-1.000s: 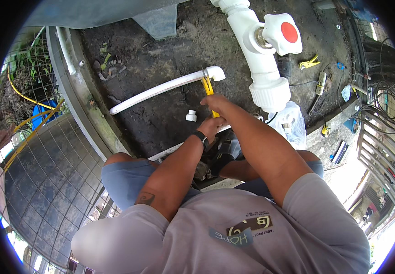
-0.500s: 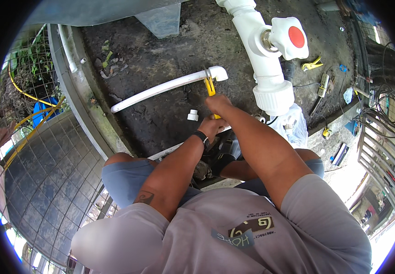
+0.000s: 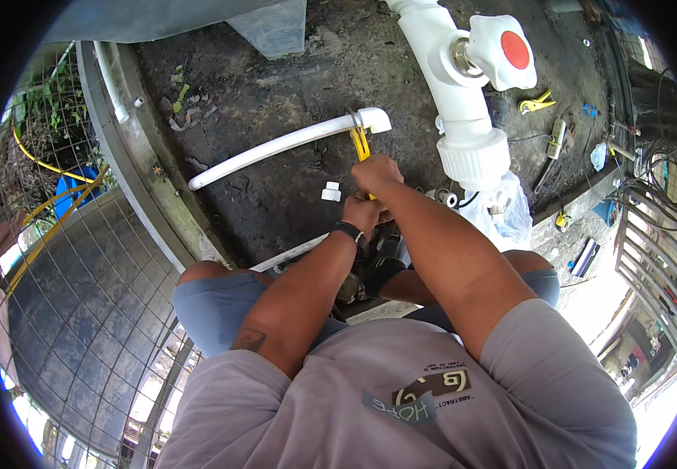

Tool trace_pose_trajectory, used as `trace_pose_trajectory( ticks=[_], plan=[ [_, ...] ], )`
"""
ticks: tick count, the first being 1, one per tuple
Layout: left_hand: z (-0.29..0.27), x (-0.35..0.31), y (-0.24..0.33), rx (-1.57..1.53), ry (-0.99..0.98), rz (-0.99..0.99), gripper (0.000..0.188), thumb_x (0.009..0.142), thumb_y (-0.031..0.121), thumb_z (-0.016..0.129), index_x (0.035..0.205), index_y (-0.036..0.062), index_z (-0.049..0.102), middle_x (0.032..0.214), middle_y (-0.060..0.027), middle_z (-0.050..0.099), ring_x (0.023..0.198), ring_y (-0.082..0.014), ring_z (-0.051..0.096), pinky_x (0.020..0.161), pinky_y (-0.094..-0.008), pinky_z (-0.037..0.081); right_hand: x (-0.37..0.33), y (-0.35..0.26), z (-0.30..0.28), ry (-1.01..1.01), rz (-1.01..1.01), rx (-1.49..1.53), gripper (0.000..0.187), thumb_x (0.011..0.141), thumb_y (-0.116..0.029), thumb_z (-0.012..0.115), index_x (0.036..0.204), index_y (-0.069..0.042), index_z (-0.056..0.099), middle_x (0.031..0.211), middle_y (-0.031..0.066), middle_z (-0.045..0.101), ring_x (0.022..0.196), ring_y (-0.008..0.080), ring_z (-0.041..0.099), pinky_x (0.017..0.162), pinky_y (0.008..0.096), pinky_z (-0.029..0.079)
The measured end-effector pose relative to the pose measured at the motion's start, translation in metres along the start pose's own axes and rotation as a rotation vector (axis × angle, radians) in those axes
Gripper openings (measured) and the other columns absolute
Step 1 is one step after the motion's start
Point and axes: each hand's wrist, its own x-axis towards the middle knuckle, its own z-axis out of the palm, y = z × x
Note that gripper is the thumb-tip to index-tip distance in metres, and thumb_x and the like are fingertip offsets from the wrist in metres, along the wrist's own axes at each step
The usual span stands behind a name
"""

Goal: The person assembles a white PVC pipe system connected to a large water tank. They use a yellow pipe cutter to cut a pipe segment and then use a pipe welding tool to fuse the pieces together.

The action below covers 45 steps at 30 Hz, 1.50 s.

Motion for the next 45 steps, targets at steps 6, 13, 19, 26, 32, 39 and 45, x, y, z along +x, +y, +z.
trace_pose_trajectory(
  ticks=[6, 13, 19, 26, 32, 39, 45],
  plan=[
    [-0.014, 0.014, -0.008, 0.098, -0.083, -0.046, 0.032, 0.082, 0.006, 0.073, 0.109, 0.0027, 0.057, 0.100, -0.0075, 0.065, 0.086, -0.0180, 0.067, 0.073, -0.0329, 0.058, -0.002, -0.002, -0.002, -0.009, -0.028, 0.030, 0.044, 0.077, -0.027, 0.061, 0.111, -0.001, 0.069, 0.115, 0.0204, 0.067, 0.111, 0.0335, 0.064, 0.093, 0.0419, 0.051],
    [-0.002, 0.003, 0.012, 0.248, -0.091, -0.182, 0.037, 0.091, 0.026, 0.062, 0.124, 0.0131, 0.051, 0.115, -0.0026, 0.061, 0.107, -0.0162, 0.057, 0.098, -0.0372, 0.040, 0.045, -0.003, 0.018, -0.050, -0.035, 0.041, 0.041, 0.078, -0.021, 0.064, 0.111, 0.002, 0.067, 0.109, 0.0224, 0.067, 0.102, 0.0326, 0.066, 0.085, 0.0452, 0.052],
    [-0.012, 0.013, 0.008, 0.240, -0.290, -0.007, 0.033, 0.087, 0.022, 0.064, 0.118, 0.0119, 0.058, 0.112, 0.0014, 0.061, 0.110, -0.0124, 0.053, 0.105, -0.0350, 0.030, 0.061, -0.006, 0.020, -0.230, 0.081, 0.128, 0.033, 0.077, -0.013, 0.065, 0.106, 0.003, 0.066, 0.103, 0.0216, 0.063, 0.094, 0.0372, 0.062, 0.073, 0.0529, 0.051],
    [-0.016, 0.033, -0.002, 0.461, -0.257, 0.074, 0.015, 0.087, 0.012, 0.060, 0.102, 0.0103, 0.062, 0.087, 0.0053, 0.058, 0.076, -0.0128, 0.054, 0.071, -0.0283, 0.042, 0.052, 0.001, 0.024, -0.084, -0.010, 0.179, 0.039, 0.076, -0.006, 0.065, 0.112, 0.006, 0.062, 0.112, 0.0232, 0.061, 0.100, 0.0367, 0.061, 0.080, 0.0522, 0.049],
    [-0.016, 0.032, 0.001, 0.789, -0.317, 0.280, 0.006, 0.088, 0.009, 0.059, 0.093, 0.0061, 0.061, 0.077, 0.0043, 0.054, 0.067, -0.0101, 0.049, 0.063, -0.0297, 0.040, 0.037, -0.002, 0.006, -0.220, 0.028, 0.183, 0.043, 0.074, -0.007, 0.066, 0.116, 0.004, 0.064, 0.116, 0.0232, 0.063, 0.106, 0.0351, 0.062, 0.081, 0.0462, 0.051],
    [-0.020, 0.051, -0.027, 0.339, -0.269, 0.180, 0.021, 0.088, 0.007, 0.060, 0.107, 0.0010, 0.060, 0.098, -0.0031, 0.064, 0.087, -0.0121, 0.061, 0.080, -0.0277, 0.047, 0.043, -0.001, 0.010, -0.139, -0.041, 0.086, 0.042, 0.075, -0.013, 0.062, 0.113, 0.005, 0.065, 0.113, 0.0233, 0.065, 0.104, 0.0339, 0.065, 0.083, 0.0425, 0.052],
    [-0.009, 0.033, -0.005, 0.302, -0.195, 0.010, 0.024, 0.087, 0.005, 0.062, 0.110, -0.0019, 0.060, 0.110, -0.0086, 0.064, 0.102, -0.0160, 0.064, 0.091, -0.0284, 0.049, 0.043, 0.002, 0.010, -0.153, -0.093, -0.026, 0.046, 0.079, -0.021, 0.055, 0.118, 0.003, 0.064, 0.122, 0.0237, 0.063, 0.114, 0.0353, 0.062, 0.094, 0.0412, 0.050]
  ],
)
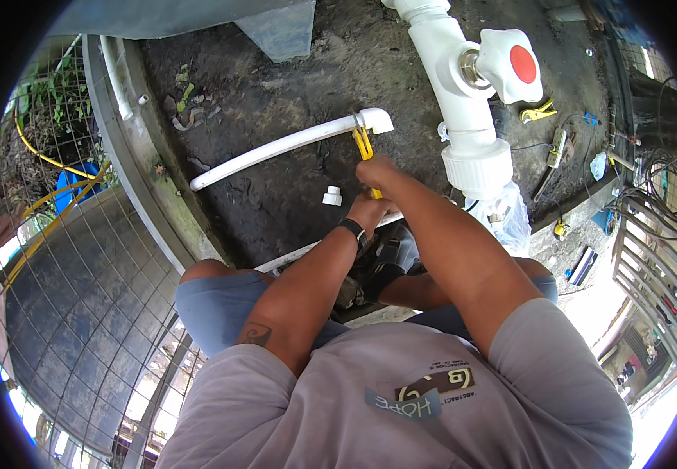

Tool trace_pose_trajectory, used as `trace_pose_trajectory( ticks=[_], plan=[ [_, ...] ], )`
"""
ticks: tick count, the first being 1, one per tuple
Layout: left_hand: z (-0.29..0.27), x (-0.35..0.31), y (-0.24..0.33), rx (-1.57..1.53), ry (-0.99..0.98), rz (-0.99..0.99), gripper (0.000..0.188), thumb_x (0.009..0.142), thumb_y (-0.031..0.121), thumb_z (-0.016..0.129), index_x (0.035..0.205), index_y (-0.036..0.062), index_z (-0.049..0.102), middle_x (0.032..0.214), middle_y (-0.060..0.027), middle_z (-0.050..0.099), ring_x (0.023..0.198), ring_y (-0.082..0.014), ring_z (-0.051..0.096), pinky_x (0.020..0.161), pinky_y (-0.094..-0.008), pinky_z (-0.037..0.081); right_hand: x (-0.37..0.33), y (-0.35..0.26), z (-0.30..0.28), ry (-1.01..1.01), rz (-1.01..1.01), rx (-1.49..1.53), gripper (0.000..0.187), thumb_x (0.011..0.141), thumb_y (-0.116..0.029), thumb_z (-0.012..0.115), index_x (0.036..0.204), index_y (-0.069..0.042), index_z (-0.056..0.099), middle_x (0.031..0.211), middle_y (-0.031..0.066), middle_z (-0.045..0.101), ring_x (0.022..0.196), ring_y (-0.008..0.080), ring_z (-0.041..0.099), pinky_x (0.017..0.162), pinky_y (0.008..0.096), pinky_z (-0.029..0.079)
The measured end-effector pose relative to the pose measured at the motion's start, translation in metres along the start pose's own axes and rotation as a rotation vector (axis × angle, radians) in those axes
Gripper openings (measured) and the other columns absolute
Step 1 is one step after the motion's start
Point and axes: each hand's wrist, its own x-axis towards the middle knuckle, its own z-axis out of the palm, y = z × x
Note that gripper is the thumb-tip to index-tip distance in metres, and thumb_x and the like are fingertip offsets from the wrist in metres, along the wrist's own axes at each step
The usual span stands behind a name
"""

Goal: The person assembles a white PVC pipe system connected to a large water tank. They use a yellow pipe cutter to cut a pipe segment and then use a pipe welding tool to fuse the pieces together.

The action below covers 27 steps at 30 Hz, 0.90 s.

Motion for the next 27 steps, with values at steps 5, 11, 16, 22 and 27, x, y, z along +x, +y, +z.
trace_pose_trajectory(
  ticks=[5, 11, 16, 22, 27],
  plan=[
    [-0.003, -0.016, 0.017, 0.404, -0.104, 0.122, 0.025, 0.088, -0.004, 0.059, 0.114, -0.0062, 0.059, 0.113, -0.0118, 0.063, 0.108, -0.0202, 0.064, 0.097, -0.0291, 0.051, 0.000, -0.001, 0.001, 0.013, -0.051, -0.120, 0.045, 0.081, -0.022, 0.054, 0.118, 0.002, 0.065, 0.125, 0.0233, 0.061, 0.116, 0.0361, 0.060, 0.098, 0.0414, 0.047],
    [0.000, -0.013, 0.014, -0.137, -0.071, -0.038, 0.035, 0.088, 0.000, 0.063, 0.122, -0.0030, 0.054, 0.119, -0.0130, 0.063, 0.109, -0.0214, 0.064, 0.097, -0.0317, 0.052, 0.015, 0.005, 0.010, 0.005, -0.028, -0.137, 0.046, 0.081, -0.022, 0.053, 0.119, 0.002, 0.065, 0.130, 0.0228, 0.058, 0.126, 0.0348, 0.053, 0.107, 0.0429, 0.040],
    [0.005, -0.018, 0.020, -0.083, -0.014, -0.064, 0.038, 0.088, 0.008, 0.066, 0.122, -0.0003, 0.053, 0.119, -0.0127, 0.063, 0.109, -0.0216, 0.065, 0.094, -0.0340, 0.053, -0.004, 0.002, 0.005, 0.119, -0.016, -0.111, 0.040, 0.078, -0.022, 0.057, 0.106, 0.004, 0.069, 0.112, 0.0247, 0.066, 0.107, 0.0359, 0.065, 0.090, 0.0419, 0.051],
    [0.013, -0.016, 0.020, -0.144, 0.096, -0.029, 0.033, 0.086, 0.008, 0.069, 0.115, -0.0004, 0.056, 0.109, -0.0104, 0.066, 0.097, -0.0199, 0.068, 0.084, -0.0342, 0.056, 0.000, 0.007, 0.003, 0.096, -0.015, -0.166, 0.041, 0.074, -0.021, 0.060, 0.106, 0.003, 0.069, 0.109, 0.0224, 0.068, 0.105, 0.0340, 0.066, 0.088, 0.0405, 0.051],
    [0.013, -0.010, 0.012, -0.247, 0.194, 0.032, 0.029, 0.073, 0.000, 0.077, 0.097, -0.0034, 0.061, 0.086, -0.0099, 0.068, 0.071, -0.0154, 0.066, 0.060, -0.0284, 0.052, -0.020, -0.005, -0.004, 0.113, 0.067, -0.118, 0.043, 0.071, -0.020, 0.063, 0.110, -0.003, 0.069, 0.112, 0.0177, 0.069, 0.113, 0.0308, 0.063, 0.098, 0.0450, 0.043]
  ],
)
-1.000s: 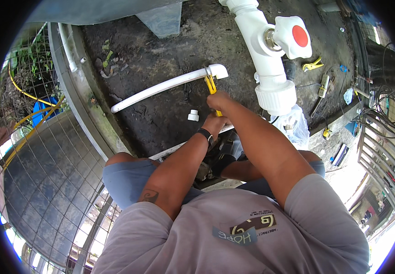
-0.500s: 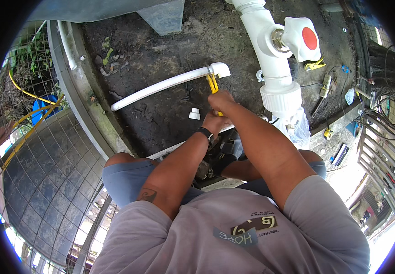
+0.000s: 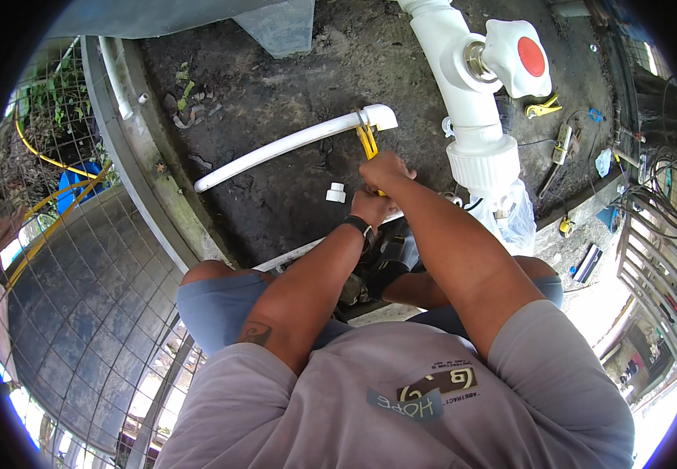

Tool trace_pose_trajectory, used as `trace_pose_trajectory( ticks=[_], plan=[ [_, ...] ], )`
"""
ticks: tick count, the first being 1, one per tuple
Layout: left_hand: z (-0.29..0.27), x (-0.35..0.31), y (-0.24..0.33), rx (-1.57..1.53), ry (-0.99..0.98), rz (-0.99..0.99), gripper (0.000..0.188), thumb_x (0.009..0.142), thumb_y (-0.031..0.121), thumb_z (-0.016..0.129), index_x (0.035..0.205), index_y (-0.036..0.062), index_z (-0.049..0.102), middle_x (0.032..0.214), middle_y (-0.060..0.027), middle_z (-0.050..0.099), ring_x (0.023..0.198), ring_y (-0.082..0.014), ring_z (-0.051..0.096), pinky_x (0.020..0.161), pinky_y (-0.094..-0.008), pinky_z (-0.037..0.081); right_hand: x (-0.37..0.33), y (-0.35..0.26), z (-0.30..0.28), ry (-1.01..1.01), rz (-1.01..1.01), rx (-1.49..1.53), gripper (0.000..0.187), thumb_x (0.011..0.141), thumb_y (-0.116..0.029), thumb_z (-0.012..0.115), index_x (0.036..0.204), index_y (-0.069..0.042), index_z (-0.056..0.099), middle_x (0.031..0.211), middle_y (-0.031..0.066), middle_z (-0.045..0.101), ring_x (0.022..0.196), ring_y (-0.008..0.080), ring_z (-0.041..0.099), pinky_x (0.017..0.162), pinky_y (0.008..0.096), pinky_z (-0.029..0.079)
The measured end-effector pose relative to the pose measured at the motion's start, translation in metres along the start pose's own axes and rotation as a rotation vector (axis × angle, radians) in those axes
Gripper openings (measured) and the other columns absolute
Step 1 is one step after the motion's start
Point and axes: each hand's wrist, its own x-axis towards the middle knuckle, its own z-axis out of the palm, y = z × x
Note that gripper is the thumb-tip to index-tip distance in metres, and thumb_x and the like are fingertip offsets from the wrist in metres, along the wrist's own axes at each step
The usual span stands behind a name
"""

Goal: The person assembles a white PVC pipe system connected to a large water tank. They use a yellow pipe cutter to cut a pipe segment and then use a pipe welding tool to fuse the pieces together.

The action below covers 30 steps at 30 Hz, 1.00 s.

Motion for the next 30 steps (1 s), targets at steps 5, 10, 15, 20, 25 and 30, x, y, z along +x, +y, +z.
trace_pose_trajectory(
  ticks=[5, 10, 15, 20, 25, 30],
  plan=[
    [-0.005, 0.008, 0.002, 0.216, -0.028, 0.034, 0.024, 0.071, -0.002, 0.077, 0.088, -0.0039, 0.060, 0.079, -0.0094, 0.067, 0.063, -0.0140, 0.063, 0.055, -0.0283, 0.048, -0.009, -0.002, -0.003, -0.003, 0.019, -0.032, 0.048, 0.072, -0.021, 0.063, 0.117, -0.007, 0.067, 0.125, 0.0140, 0.064, 0.124, 0.0303, 0.055, 0.107, 0.0522, 0.031],
    [-0.001, 0.000, 0.009, 0.168, -0.037, 0.044, 0.020, 0.069, -0.005, 0.077, 0.082, -0.0027, 0.062, 0.076, -0.0096, 0.067, 0.063, -0.0146, 0.064, 0.054, -0.0285, 0.048, -0.014, -0.007, -0.011, -0.030, 0.053, -0.030, 0.049, 0.074, -0.027, 0.065, 0.119, -0.008, 0.066, 0.130, 0.0136, 0.061, 0.125, 0.0283, 0.055, 0.108, 0.0483, 0.032],
    [-0.004, 0.013, -0.003, 0.679, -0.039, 0.184, 0.020, 0.080, 0.009, 0.071, 0.090, -0.0058, 0.063, 0.084, -0.0109, 0.069, 0.073, -0.0201, 0.066, 0.063, -0.0349, 0.051, -0.004, 0.002, 0.003, 0.063, 0.003, -0.022, 0.048, 0.077, -0.029, 0.065, 0.118, -0.006, 0.066, 0.126, 0.0158, 0.063, 0.119, 0.0318, 0.059, 0.102, 0.0475, 0.042],
    [-0.005, 0.037, -0.025, 0.525, -0.012, 0.212, 0.032, 0.084, 0.022, 0.066, 0.100, -0.0053, 0.062, 0.094, -0.0095, 0.070, 0.084, -0.0218, 0.066, 0.073, -0.0364, 0.049, 0.019, -0.005, 0.001, 0.011, 0.009, 0.098, 0.045, 0.074, -0.020, 0.066, 0.116, -0.006, 0.068, 0.122, 0.0154, 0.065, 0.114, 0.0287, 0.063, 0.094, 0.0437, 0.049],
    [0.012, -0.009, 0.023, 0.206, -0.173, -0.069, 0.029, 0.087, 0.029, 0.064, 0.106, 0.0074, 0.060, 0.105, -0.0002, 0.062, 0.103, -0.0139, 0.055, 0.091, -0.0340, 0.037, 0.029, -0.017, -0.008, -0.116, 0.054, 0.060, 0.043, 0.071, -0.015, 0.072, 0.112, -0.002, 0.068, 0.110, 0.0182, 0.068, 0.100, 0.0250, 0.067, 0.082, 0.0392, 0.054],
    [-0.008, 0.015, -0.002, 0.140, -0.278, 0.035, 0.024, 0.085, 0.022, 0.063, 0.107, 0.0119, 0.060, 0.109, 0.0014, 0.059, 0.112, -0.0110, 0.048, 0.097, -0.0360, 0.030, 0.044, -0.012, 0.000, -0.181, 0.050, 0.124, 0.045, 0.069, -0.009, 0.073, 0.113, -0.001, 0.068, 0.106, 0.0193, 0.068, 0.095, 0.0243, 0.066, 0.079, 0.0405, 0.053]
  ],
)
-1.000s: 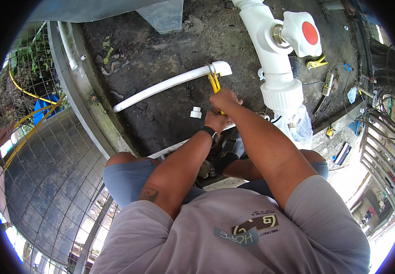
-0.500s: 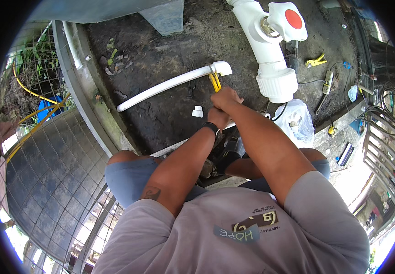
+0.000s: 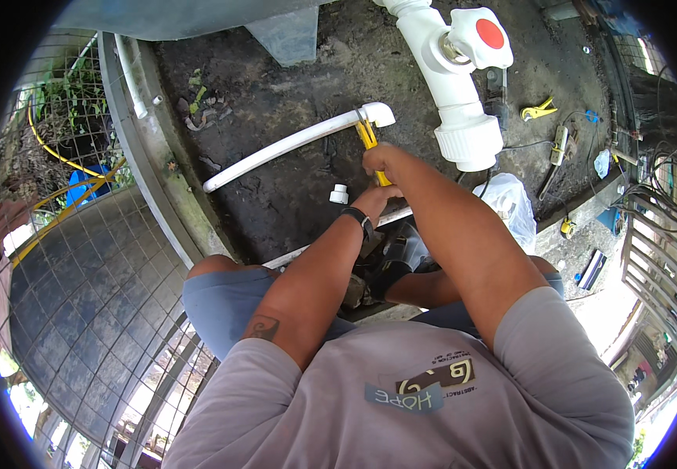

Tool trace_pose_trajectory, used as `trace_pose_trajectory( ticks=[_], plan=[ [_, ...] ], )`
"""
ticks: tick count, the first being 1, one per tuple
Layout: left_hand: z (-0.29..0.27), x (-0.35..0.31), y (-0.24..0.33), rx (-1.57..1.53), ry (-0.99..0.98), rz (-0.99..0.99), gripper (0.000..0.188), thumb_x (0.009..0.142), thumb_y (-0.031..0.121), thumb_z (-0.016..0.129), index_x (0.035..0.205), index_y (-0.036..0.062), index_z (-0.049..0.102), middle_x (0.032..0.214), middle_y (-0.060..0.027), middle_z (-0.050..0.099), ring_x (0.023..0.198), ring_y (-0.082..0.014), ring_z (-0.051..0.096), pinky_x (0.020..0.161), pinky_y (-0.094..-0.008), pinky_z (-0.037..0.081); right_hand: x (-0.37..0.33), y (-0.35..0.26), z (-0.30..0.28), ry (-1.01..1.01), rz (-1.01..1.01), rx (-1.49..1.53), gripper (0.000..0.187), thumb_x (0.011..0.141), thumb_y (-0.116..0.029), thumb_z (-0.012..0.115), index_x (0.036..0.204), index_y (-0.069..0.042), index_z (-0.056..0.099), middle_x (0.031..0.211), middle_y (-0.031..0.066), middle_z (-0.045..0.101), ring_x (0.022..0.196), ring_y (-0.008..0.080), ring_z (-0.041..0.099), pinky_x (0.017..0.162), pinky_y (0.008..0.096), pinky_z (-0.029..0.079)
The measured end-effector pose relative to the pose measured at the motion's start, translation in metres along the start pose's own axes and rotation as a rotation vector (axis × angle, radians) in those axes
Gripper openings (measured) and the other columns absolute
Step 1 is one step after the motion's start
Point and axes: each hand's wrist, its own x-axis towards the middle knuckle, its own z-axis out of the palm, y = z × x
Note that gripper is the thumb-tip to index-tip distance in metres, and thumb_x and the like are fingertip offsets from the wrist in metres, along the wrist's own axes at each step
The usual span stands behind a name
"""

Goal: The person assembles a white PVC pipe system connected to a large water tank. They use a yellow pipe cutter to cut a pipe segment and then use a pipe welding tool to fuse the pieces together.

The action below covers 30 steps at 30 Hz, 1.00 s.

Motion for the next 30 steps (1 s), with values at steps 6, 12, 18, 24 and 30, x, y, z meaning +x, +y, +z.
trace_pose_trajectory(
  ticks=[6, 12, 18, 24, 30],
  plan=[
    [0.004, -0.008, 0.012, 0.004, 0.024, -0.039, 0.036, 0.075, 0.016, 0.067, 0.108, 0.0034, 0.063, 0.107, -0.0055, 0.063, 0.106, -0.0190, 0.055, 0.096, -0.0354, 0.036, -0.018, 0.008, -0.002, 0.018, -0.069, 0.185, 0.043, 0.072, -0.011, 0.069, 0.112, 0.002, 0.067, 0.110, 0.0210, 0.066, 0.102, 0.0315, 0.065, 0.082, 0.0447, 0.052],
    [-0.001, 0.002, 0.005, 0.067, 0.093, -0.070, 0.026, 0.075, 0.012, 0.069, 0.097, -0.0013, 0.066, 0.091, -0.0085, 0.068, 0.087, -0.0192, 0.063, 0.084, -0.0321, 0.045, -0.035, 0.013, -0.003, 0.094, -0.202, 0.002, 0.044, 0.076, -0.019, 0.063, 0.114, 0.003, 0.065, 0.115, 0.0234, 0.065, 0.109, 0.0365, 0.063, 0.088, 0.0447, 0.051],
    [0.001, -0.010, 0.017, 0.361, 0.094, -0.025, 0.016, 0.088, 0.006, 0.060, 0.102, -0.0007, 0.063, 0.096, -0.0050, 0.066, 0.090, -0.0125, 0.063, 0.077, -0.0271, 0.050, -0.019, 0.014, 0.004, 0.116, -0.197, -0.157, 0.046, 0.079, -0.024, 0.056, 0.116, 0.001, 0.066, 0.121, 0.0240, 0.063, 0.114, 0.0355, 0.061, 0.096, 0.0416, 0.049],
    [-0.005, -0.003, 0.000, 0.266, 0.123, 0.102, 0.030, 0.074, 0.010, 0.078, 0.099, -0.0021, 0.065, 0.091, -0.0069, 0.069, 0.082, -0.0158, 0.065, 0.074, -0.0306, 0.049, -0.027, 0.013, 0.003, 0.104, -0.161, -0.113, 0.043, 0.077, -0.019, 0.058, 0.114, 0.000, 0.067, 0.122, 0.0219, 0.063, 0.116, 0.0345, 0.060, 0.098, 0.0414, 0.048],
    [0.000, 0.000, 0.003, 0.004, 0.174, -0.008, 0.025, 0.075, 0.011, 0.080, 0.091, 0.0012, 0.063, 0.075, -0.0014, 0.063, 0.062, -0.0097, 0.056, 0.056, -0.0273, 0.041, -0.031, 0.012, 0.000, 0.078, -0.071, -0.082, 0.046, 0.071, -0.015, 0.064, 0.116, -0.003, 0.067, 0.121, 0.0178, 0.065, 0.118, 0.0305, 0.060, 0.096, 0.0425, 0.047]
  ],
)
